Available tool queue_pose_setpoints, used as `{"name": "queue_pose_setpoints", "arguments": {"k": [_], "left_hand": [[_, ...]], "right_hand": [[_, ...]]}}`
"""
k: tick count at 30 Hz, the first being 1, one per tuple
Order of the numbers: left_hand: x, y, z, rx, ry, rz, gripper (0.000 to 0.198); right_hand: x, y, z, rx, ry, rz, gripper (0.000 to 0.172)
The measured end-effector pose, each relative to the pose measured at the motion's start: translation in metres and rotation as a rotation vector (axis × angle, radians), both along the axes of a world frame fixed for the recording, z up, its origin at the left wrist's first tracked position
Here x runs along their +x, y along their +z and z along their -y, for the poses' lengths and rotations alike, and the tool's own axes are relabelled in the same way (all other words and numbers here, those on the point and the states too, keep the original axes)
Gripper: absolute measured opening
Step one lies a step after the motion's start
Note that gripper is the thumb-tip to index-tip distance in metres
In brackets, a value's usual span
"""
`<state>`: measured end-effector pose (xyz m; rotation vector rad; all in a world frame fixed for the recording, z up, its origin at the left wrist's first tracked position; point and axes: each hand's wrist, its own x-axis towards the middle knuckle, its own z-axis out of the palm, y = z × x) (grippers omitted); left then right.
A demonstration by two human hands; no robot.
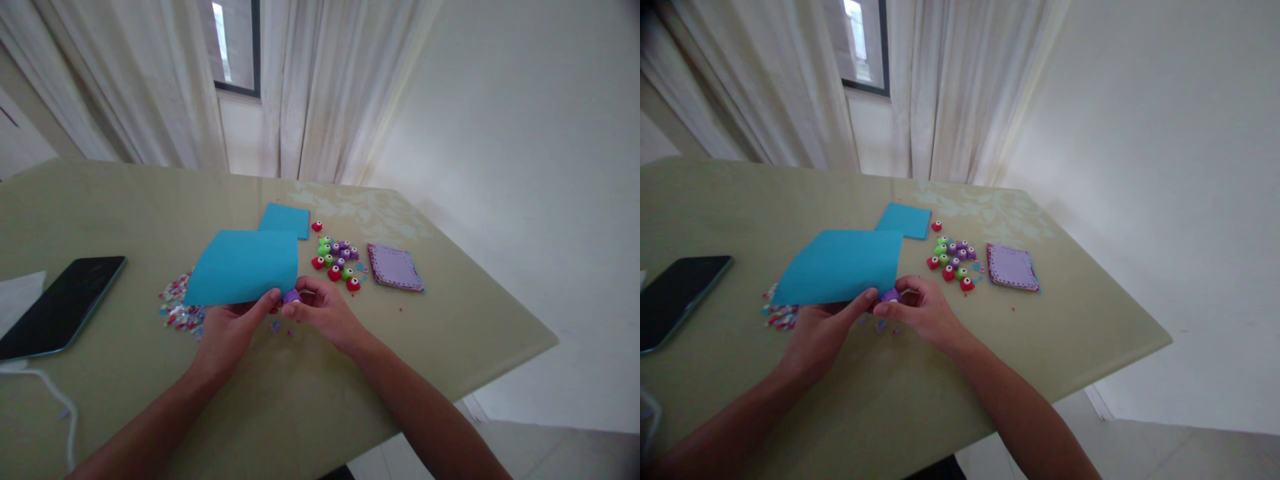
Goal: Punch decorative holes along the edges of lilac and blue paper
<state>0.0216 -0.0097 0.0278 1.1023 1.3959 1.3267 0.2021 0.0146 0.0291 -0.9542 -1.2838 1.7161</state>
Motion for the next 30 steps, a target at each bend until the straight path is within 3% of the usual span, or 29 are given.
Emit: {"name": "queue_pose_setpoints", "arguments": {"k": [17,30], "left_hand": [[-0.0047,-0.0056,-0.0049,-0.024,-0.071,-0.043,0.040],[-0.0016,0.0001,-0.0026,-0.018,-0.085,-0.009,0.043]], "right_hand": [[-0.0002,-0.0024,-0.0008,0.073,-0.016,0.097,0.057],[-0.0029,-0.0021,0.0011,0.084,-0.068,0.082,0.058]]}}
